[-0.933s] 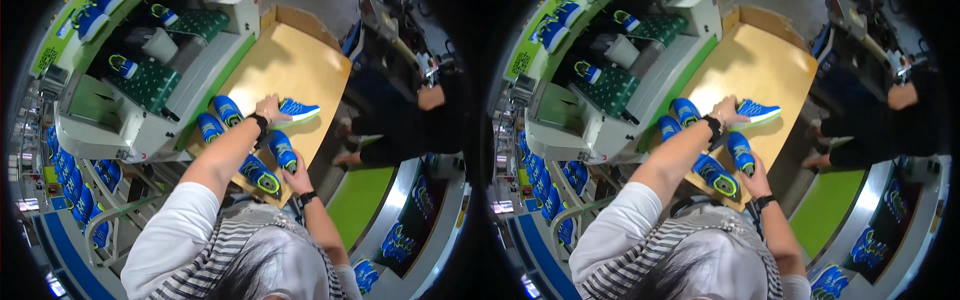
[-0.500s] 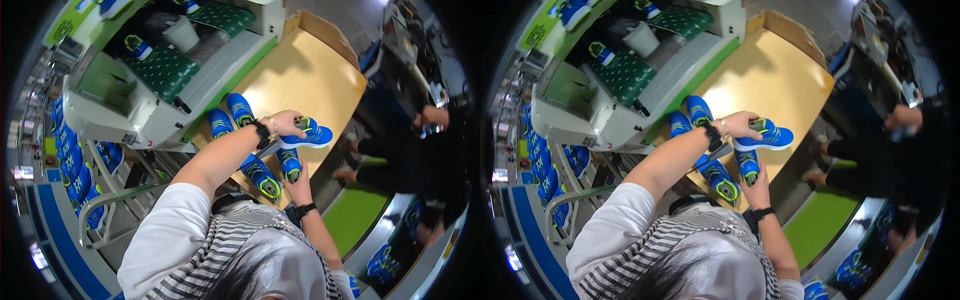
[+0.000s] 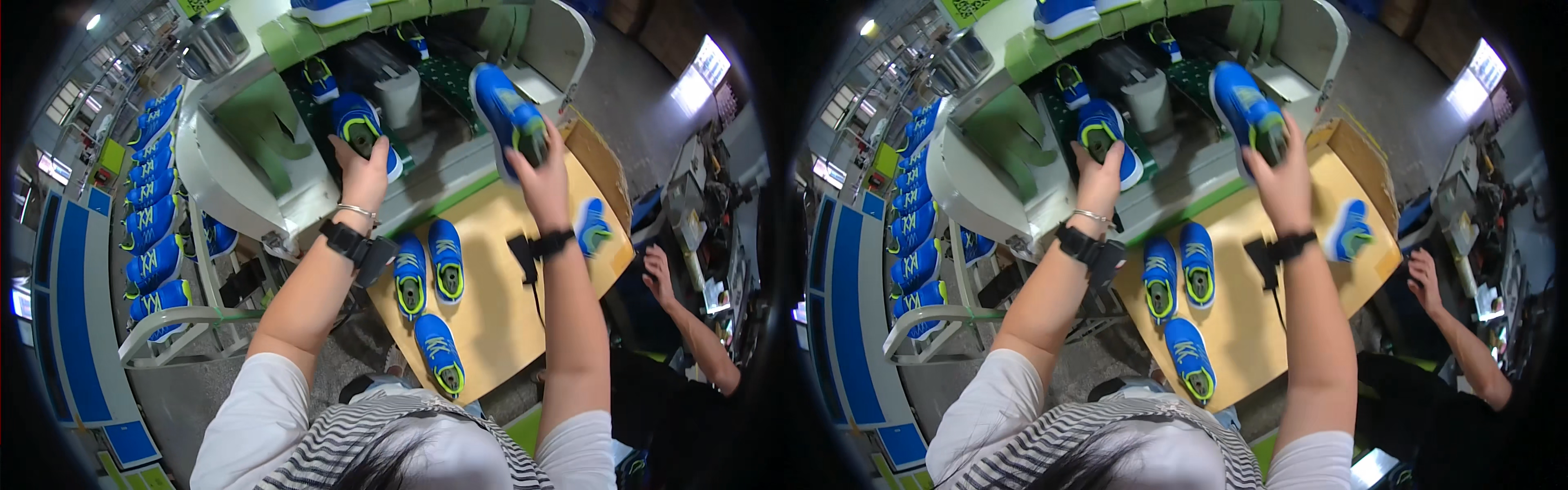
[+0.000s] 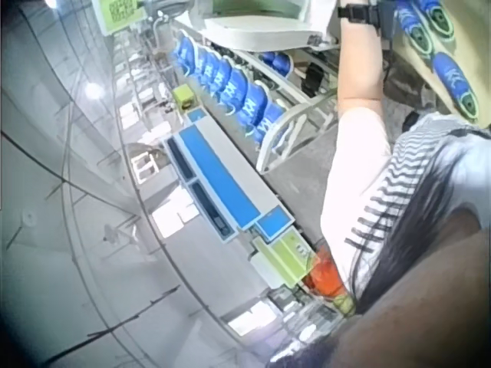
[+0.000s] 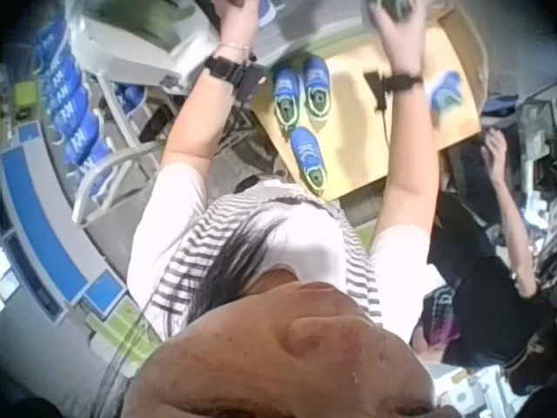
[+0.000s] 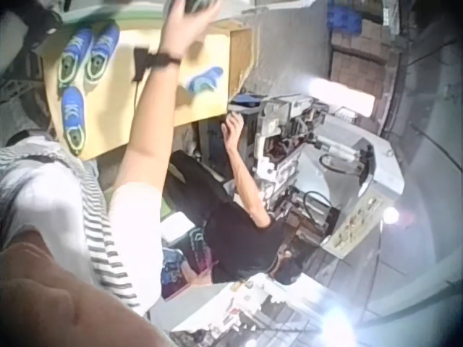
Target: Moving assembled blue shoes from a table onto a conveyor belt for further processing.
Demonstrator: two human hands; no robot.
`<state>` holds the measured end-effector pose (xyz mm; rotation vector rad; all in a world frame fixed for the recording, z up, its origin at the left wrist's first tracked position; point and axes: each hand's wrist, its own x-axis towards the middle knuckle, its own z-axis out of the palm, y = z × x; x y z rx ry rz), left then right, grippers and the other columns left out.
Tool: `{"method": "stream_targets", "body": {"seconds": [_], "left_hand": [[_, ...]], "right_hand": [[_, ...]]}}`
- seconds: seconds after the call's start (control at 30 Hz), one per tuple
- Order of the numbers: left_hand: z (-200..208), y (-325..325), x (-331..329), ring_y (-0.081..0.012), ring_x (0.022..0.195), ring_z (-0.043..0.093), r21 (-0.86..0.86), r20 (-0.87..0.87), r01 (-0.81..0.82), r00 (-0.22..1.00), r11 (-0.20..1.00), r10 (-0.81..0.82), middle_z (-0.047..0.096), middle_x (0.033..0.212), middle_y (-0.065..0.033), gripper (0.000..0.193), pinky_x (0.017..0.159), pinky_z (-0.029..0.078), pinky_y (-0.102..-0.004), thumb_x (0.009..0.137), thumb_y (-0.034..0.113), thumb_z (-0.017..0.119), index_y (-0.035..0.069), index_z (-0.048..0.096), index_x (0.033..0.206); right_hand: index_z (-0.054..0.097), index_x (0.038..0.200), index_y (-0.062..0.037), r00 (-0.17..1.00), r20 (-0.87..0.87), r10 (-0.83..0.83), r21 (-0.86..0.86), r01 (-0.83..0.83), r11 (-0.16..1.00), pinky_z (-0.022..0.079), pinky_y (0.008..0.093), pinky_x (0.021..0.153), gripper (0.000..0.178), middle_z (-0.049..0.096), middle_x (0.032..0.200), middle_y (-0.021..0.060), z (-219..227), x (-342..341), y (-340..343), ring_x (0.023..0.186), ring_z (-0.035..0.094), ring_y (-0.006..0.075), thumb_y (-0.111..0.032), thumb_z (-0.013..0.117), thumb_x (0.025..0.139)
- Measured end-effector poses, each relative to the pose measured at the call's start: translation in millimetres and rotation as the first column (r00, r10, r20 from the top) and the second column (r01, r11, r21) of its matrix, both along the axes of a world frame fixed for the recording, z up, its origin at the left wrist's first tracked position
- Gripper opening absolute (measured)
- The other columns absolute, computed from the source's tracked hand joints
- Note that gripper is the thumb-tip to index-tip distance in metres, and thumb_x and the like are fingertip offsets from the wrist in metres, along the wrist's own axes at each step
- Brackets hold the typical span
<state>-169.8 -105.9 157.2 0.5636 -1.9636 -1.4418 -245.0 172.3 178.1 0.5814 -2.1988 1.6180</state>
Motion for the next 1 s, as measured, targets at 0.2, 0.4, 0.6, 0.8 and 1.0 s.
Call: {"method": "stream_targets", "body": {"seconds": [0.2,0.4,0.6,0.8,1.0], "left_hand": [[0,32,14,-0.0467,0.154,0.009,-0.404,-0.081,0.072,0.990,0.912,-0.114,0.006,0.164,-0.0356,0.093,0.125,0.012,-0.0462,0.097,0.030,0.065,-0.011,0.007,0.157],[-95,66,123,-0.0487,0.153,0.012,-0.507,0.486,0.579,0.804,0.638,-0.343,0.008,0.168,-0.0231,0.081,0.120,0.013,-0.0655,0.095,0.038,0.066,0.013,0.026,0.161],[-147,94,130,-0.0389,0.146,0.034,-0.592,0.577,0.615,0.774,0.520,-0.259,0.039,0.160,-0.0102,0.061,0.116,0.023,-0.0618,0.096,0.043,0.061,0.014,0.049,0.149],[-154,107,120,-0.0320,0.137,0.047,-0.481,0.520,0.457,0.836,0.748,-0.176,0.057,0.145,-0.0083,0.046,0.112,0.028,-0.0563,0.096,0.039,0.060,0.013,0.062,0.134],[-154,106,125,-0.0302,0.135,0.050,-0.526,0.506,0.460,0.846,0.715,-0.171,0.059,0.143,-0.0078,0.040,0.110,0.033,-0.0508,0.096,0.036,0.060,0.014,0.064,0.129]], "right_hand": [[0.020,0.161,-0.0137,0.993,0.016,-0.114,0.340,0.102,0.935,0.039,0.0441,0.114,0.087,0.038,0.154,0.0257,-27,-105,-82,0.137,0.044,0.0451,-0.003,0.067,0.088],[0.050,0.145,-0.0113,0.951,-0.309,-0.013,0.806,0.269,0.527,0.027,0.0541,0.120,0.057,0.043,0.155,0.0166,-124,-64,-18,0.145,0.036,0.0388,-0.030,0.066,0.093],[0.049,0.150,-0.0208,0.940,0.127,-0.317,0.660,0.159,0.734,0.030,0.0525,0.119,0.069,0.028,0.165,0.0127,-208,0,78,0.150,0.029,0.0350,-0.051,0.068,0.091],[0.050,0.130,0.0031,0.632,0.213,-0.745,0.455,0.610,0.648,0.039,0.0508,0.107,0.072,0.052,0.131,0.0289,-231,-54,136,0.126,0.048,0.0421,-0.055,0.069,0.092],[0.020,0.153,0.0076,0.679,0.527,-0.511,0.035,0.583,0.811,0.039,0.0398,0.115,0.109,0.040,0.152,0.0229,-283,-116,133,0.137,0.047,0.0296,-0.028,0.088,0.077]]}}
